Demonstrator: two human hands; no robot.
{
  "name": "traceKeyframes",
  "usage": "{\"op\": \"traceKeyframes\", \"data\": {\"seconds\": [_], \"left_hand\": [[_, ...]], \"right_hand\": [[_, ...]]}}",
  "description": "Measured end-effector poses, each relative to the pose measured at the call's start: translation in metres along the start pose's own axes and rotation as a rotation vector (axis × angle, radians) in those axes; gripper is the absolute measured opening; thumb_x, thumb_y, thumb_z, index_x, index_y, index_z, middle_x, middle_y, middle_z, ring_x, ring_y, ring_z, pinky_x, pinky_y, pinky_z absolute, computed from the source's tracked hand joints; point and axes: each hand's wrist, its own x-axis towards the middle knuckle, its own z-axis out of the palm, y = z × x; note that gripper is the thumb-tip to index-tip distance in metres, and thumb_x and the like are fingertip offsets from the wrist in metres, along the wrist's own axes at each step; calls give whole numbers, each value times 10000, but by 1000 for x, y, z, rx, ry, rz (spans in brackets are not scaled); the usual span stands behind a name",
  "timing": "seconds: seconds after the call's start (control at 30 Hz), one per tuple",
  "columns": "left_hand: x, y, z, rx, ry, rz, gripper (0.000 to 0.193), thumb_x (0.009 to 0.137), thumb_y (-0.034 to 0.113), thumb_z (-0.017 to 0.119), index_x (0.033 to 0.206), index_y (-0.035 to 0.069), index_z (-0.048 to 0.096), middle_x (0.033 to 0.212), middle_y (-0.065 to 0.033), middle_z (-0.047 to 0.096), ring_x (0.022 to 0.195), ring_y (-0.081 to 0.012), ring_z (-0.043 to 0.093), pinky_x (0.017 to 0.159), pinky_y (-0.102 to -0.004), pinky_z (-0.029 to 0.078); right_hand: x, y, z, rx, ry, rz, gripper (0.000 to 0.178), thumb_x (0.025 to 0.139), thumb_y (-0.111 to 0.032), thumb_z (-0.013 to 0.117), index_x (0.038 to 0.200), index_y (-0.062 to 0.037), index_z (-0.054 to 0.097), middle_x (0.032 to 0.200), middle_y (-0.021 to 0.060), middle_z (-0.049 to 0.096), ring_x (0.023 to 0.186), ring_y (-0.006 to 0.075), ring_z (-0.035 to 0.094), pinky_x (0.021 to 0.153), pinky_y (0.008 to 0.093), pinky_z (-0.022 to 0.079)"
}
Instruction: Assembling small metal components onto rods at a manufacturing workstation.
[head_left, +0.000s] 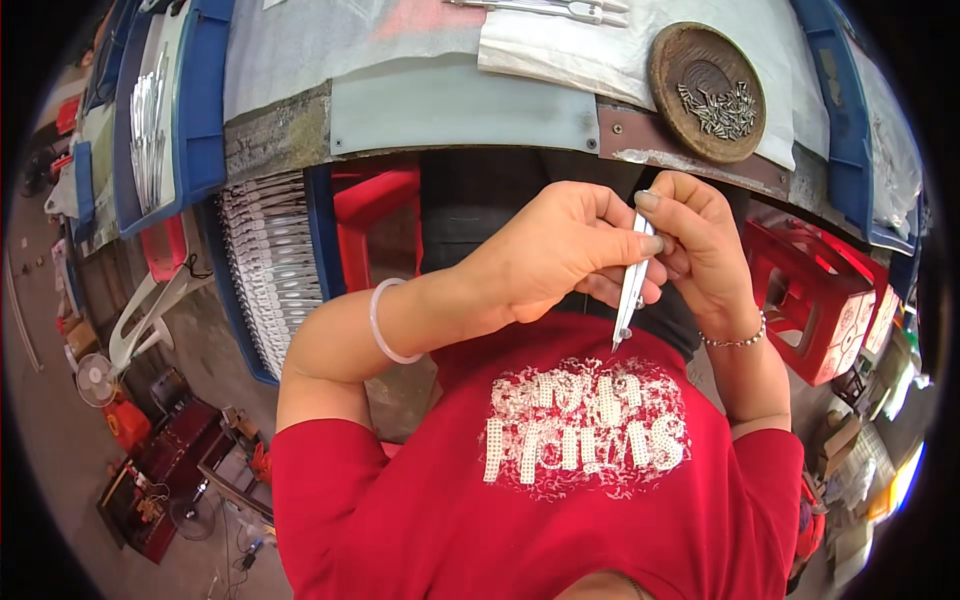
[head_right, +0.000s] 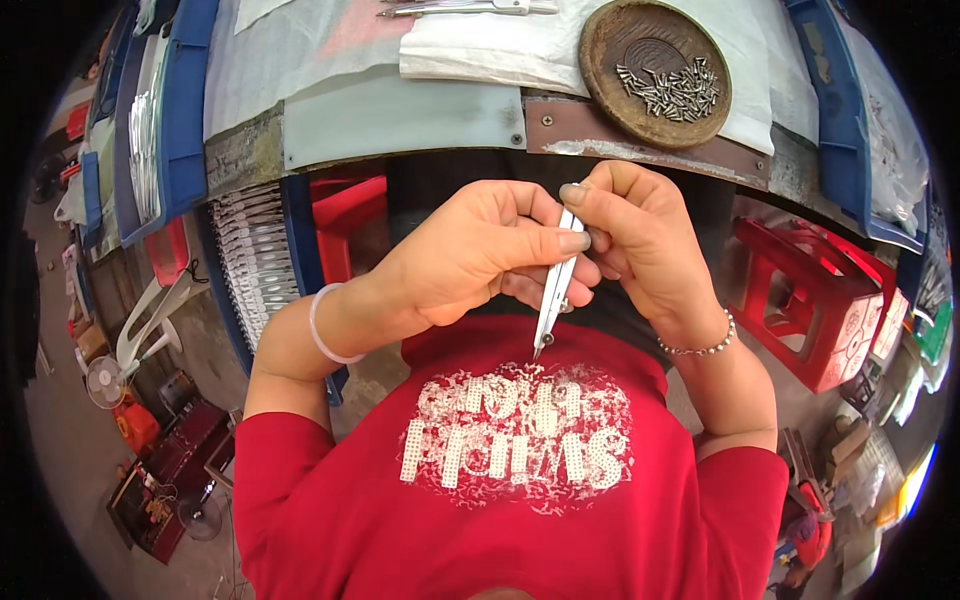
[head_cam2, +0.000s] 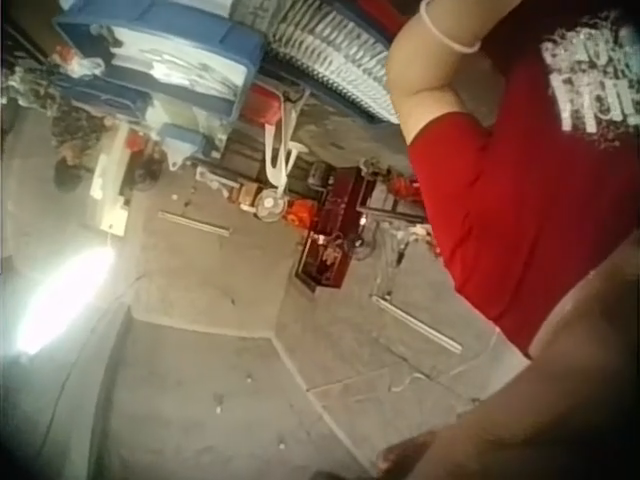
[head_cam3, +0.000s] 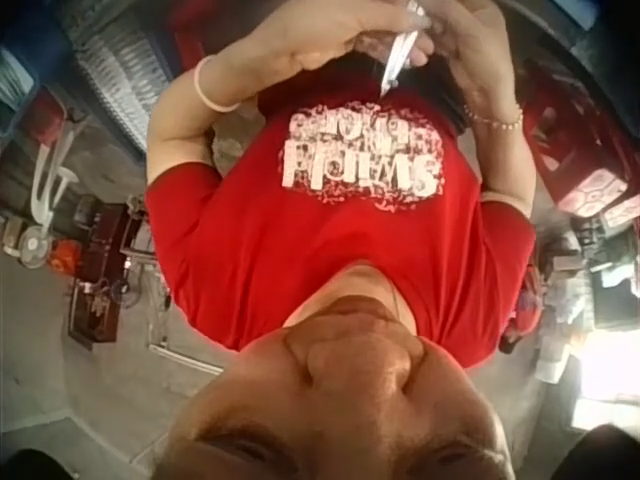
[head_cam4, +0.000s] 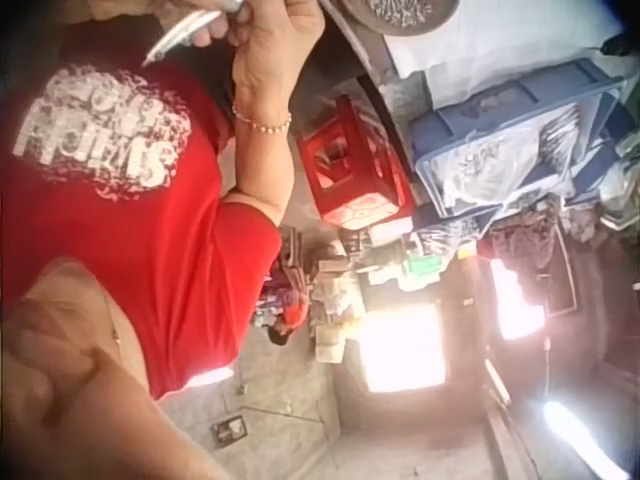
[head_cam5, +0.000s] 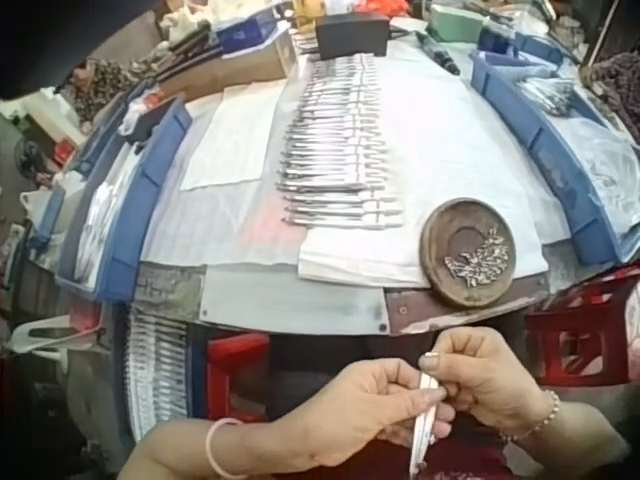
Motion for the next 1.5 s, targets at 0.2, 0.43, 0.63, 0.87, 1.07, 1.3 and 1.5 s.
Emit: {"op": "traceKeyframes", "data": {"seconds": [0.2, 0.43, 0.63, 0.87, 1.07, 1.3, 1.5], "left_hand": [[1, 1, -4, -37, -4, -49, 114, 878, 109, 567, 878, 9, 512, 845, -176, 650, 734, -232, 670, 603, -276, 551], [-4, 10, 1, 72, -4, 9, 121, 864, 94, 584, 873, -1, 509, 812, -168, 648, 715, -218, 667, 600, -284, 551], [-6, 25, 8, 272, -28, -6, 157, 844, 103, 608, 859, -26, 519, 813, -171, 646, 688, -196, 658, 595, -276, 545], [6, 31, 6, 383, -74, -79, 174, 833, 104, 610, 842, -45, 522, 787, -181, 646, 681, -199, 658, 603, -278, 550], [22, 38, 16, 368, -112, -110, 180, 826, 101, 616, 835, -54, 527, 787, -188, 646, 676, -211, 660, 600, -285, 558], [33, 44, 28, 440, -122, -174, 174, 822, 99, 617, 828, -55, 535, 771, -180, 642, 676, -213, 660, 595, -287, 559], [38, 46, 33, 544, -109, -203, 176, 821, 103, 616, 823, -53, 535, 759, -168, 640, 663, -198, 656, 579, -274, 549]], "right_hand": [[2, 7, -3, 71, -12, 29, 173, 838, -123, 608, 696, -67, 526, 532, -35, 452, 366, 16, 302, 339, 189, 188], [-9, 6, 11, -17, 75, -131, 167, 850, -127, 597, 714, -68, 522, 562, -36, 481, 415, 6, 347, 365, 167, 224], [-20, 5, 18, -20, 149, -221, 151, 868, -125, 579, 746, -67, 512, 607, -27, 521, 446, -4, 372, 380, 154, 250], [-18, 9, 12, 100, 163, -253, 138, 873, -126, 575, 759, -77, 515, 611, -36, 522, 438, -7, 352, 384, 152, 252], [-15, 11, -4, 173, 161, -249, 129, 874, -124, 576, 757, -86, 538, 593, -53, 499, 438, -7, 333, 393, 153, 250], [-19, 12, -10, 237, 181, -275, 133, 878, -116, 567, 753, -83, 535, 590, -50, 489, 438, -1, 330, 401, 155, 257], [-21, 12, -12, 276, 191, -309, 134, 882, -116, 561, 758, -78, 528, 598, -38, 495, 441, 1, 331, 406, 157, 263]]}}
